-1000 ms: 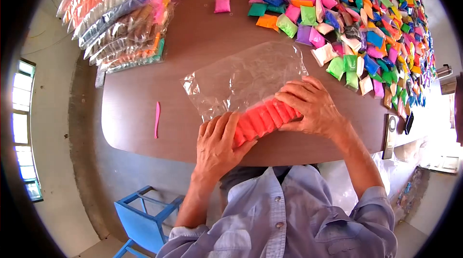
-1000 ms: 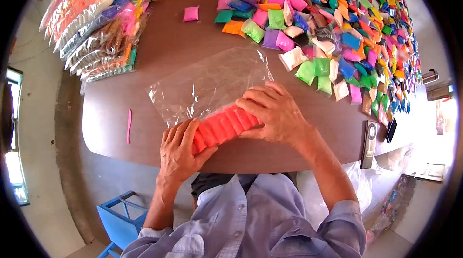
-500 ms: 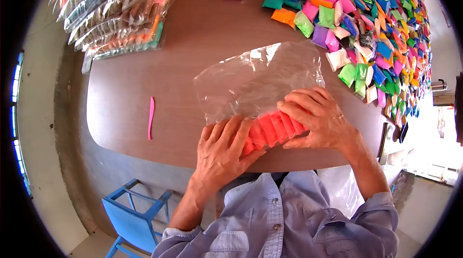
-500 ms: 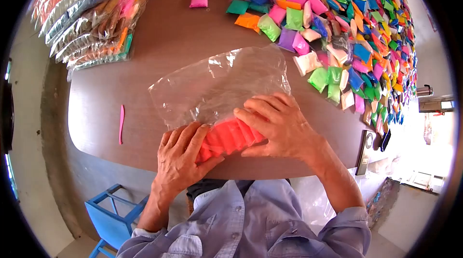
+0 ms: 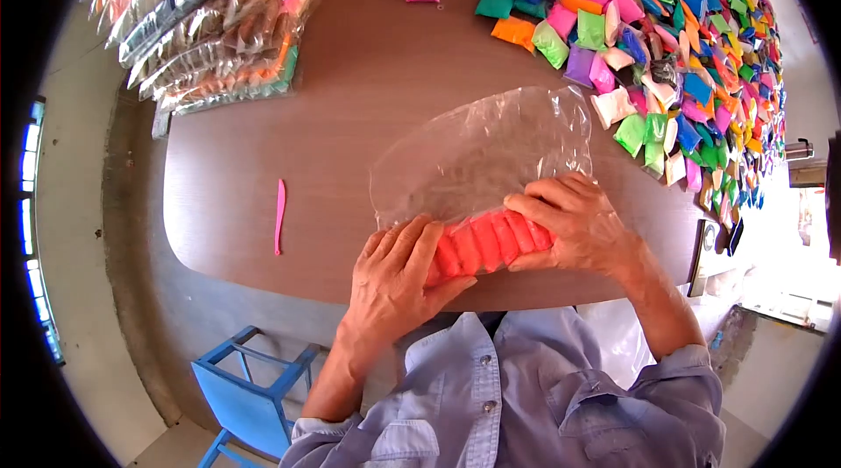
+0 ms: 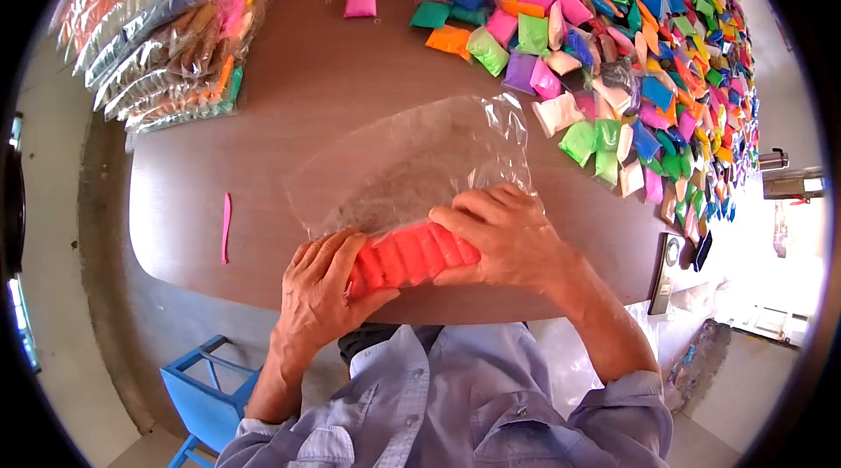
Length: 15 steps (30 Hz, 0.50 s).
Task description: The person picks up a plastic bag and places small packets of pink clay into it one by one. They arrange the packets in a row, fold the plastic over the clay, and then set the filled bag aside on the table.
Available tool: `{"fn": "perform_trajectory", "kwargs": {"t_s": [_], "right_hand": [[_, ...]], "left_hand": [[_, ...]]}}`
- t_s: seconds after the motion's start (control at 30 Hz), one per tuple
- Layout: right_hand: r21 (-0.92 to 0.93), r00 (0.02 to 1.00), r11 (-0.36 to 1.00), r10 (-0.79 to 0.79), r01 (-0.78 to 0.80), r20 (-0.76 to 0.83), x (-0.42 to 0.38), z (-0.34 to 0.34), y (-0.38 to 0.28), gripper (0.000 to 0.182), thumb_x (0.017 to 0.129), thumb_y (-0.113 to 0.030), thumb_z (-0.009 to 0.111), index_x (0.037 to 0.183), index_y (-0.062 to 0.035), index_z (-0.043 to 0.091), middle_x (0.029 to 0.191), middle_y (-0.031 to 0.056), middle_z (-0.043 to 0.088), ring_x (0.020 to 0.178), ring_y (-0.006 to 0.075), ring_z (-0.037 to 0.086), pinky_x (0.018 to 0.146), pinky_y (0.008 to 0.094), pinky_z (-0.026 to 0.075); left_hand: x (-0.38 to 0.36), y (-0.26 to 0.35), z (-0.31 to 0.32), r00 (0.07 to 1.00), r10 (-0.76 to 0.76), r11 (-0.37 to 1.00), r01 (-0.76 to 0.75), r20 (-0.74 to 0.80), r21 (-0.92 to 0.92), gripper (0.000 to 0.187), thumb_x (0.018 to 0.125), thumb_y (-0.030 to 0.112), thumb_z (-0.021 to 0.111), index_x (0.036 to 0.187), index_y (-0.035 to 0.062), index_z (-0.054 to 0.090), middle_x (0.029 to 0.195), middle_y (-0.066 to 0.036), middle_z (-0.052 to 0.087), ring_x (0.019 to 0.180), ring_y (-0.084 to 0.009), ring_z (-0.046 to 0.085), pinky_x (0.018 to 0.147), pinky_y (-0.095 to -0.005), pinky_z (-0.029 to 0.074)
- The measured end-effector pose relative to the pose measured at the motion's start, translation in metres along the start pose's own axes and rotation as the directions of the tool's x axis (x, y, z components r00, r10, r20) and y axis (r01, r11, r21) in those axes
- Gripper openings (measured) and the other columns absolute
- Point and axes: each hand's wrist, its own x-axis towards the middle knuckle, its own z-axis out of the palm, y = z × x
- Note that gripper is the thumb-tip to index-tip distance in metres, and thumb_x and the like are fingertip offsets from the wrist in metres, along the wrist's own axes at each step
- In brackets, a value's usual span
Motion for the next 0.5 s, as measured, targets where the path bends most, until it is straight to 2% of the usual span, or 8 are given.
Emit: {"fn": "perform_trajectory", "kwargs": {"t_s": [0.3,0.37,0.5], "right_hand": [[0.099,0.996,0.992,0.084,-0.08,-0.038,-0.015,0.005,-0.013,0.068,0.081,-0.061,0.089,0.132,-0.0188,0.073,0.118,0.0043,0.066,0.106,0.0294,0.071,0.098,0.0466,0.056],[0.147,0.985,0.975,0.162,-0.168,0.052,-0.014,-0.001,-0.019,0.064,0.082,-0.06,0.089,0.13,-0.0197,0.074,0.119,0.0065,0.065,0.107,0.0312,0.072,0.097,0.0484,0.057],[0.167,0.98,0.966,0.191,-0.199,0.062,-0.011,-0.007,-0.018,0.069,0.083,-0.063,0.088,0.133,-0.0165,0.076,0.115,0.0098,0.065,0.104,0.0317,0.07,0.095,0.0482,0.057]], "left_hand": [[-0.003,0.009,-0.005,0.999,0.019,0.999,-0.02,0.03,0.04,0.066,0.08,0.037,0.094,0.13,-0.0004,0.074,0.137,-0.018,0.068,0.126,-0.0417,0.065,0.108,-0.0521,0.054],[-0.002,0.011,-0.007,0.999,0.032,0.998,-0.035,0.043,0.058,0.064,0.081,0.036,0.094,0.13,-0.0009,0.074,0.137,-0.018,0.068,0.126,-0.042,0.065,0.109,-0.052,0.053],[0.002,0.012,-0.009,0.997,-0.002,0.999,-0.001,0.073,0.033,0.057,0.089,0.038,0.087,0.129,-0.002,0.075,0.13,-0.018,0.068,0.121,-0.0408,0.065,0.107,-0.0514,0.052]]}}
